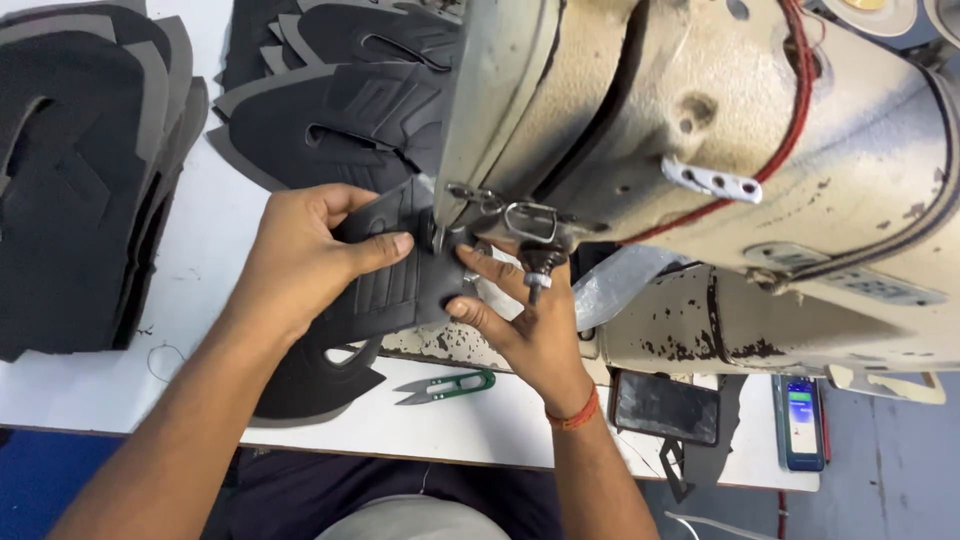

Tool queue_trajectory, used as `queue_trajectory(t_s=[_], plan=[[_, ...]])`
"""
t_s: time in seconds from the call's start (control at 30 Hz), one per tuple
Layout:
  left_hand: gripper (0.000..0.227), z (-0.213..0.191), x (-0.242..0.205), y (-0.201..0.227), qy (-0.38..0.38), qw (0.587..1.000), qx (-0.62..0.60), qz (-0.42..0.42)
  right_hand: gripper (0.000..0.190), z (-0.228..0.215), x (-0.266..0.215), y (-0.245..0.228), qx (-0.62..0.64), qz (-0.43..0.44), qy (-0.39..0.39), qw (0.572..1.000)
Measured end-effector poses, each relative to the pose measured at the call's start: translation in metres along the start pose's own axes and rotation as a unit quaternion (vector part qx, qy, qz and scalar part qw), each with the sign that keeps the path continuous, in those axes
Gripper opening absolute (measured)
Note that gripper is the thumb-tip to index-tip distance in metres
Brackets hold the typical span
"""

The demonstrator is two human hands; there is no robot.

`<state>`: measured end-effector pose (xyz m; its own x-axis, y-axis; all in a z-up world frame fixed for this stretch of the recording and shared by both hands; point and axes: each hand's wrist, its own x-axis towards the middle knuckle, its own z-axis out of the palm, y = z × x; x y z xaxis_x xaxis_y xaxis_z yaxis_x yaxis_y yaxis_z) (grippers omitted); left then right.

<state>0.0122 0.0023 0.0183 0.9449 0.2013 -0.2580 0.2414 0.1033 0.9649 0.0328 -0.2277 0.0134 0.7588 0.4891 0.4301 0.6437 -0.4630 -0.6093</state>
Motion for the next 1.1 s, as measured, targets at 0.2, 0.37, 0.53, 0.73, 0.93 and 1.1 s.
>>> queue_trajectory(t_s=[0.2,0.37,0.53,0.73,0.93,1.1], plan=[[0.028,0.003,0.012,0.020,0.006,0.997,0.070,0.023,0.053,0.006,0.010,0.013,0.075,0.055,-0.011,0.996],[0.027,-0.002,0.032,0.025,-0.036,0.980,0.174,0.086,0.049,0.013,0.011,0.012,0.126,0.095,-0.004,0.987],[0.040,0.014,-0.005,0.035,0.230,0.738,0.421,0.475,0.049,0.012,0.010,0.005,-0.062,0.018,0.033,0.997],[0.011,0.061,-0.084,-0.082,0.079,0.938,0.086,0.327,0.048,0.014,0.005,-0.002,-0.082,-0.003,0.062,0.995],[0.017,0.074,-0.067,-0.065,0.097,0.960,-0.217,0.148,0.046,0.024,-0.006,-0.004,-0.110,-0.019,0.097,0.989],[0.024,0.078,-0.047,-0.055,0.138,0.960,-0.225,0.096,0.046,0.017,-0.003,-0.009,-0.135,-0.025,0.094,0.986]])
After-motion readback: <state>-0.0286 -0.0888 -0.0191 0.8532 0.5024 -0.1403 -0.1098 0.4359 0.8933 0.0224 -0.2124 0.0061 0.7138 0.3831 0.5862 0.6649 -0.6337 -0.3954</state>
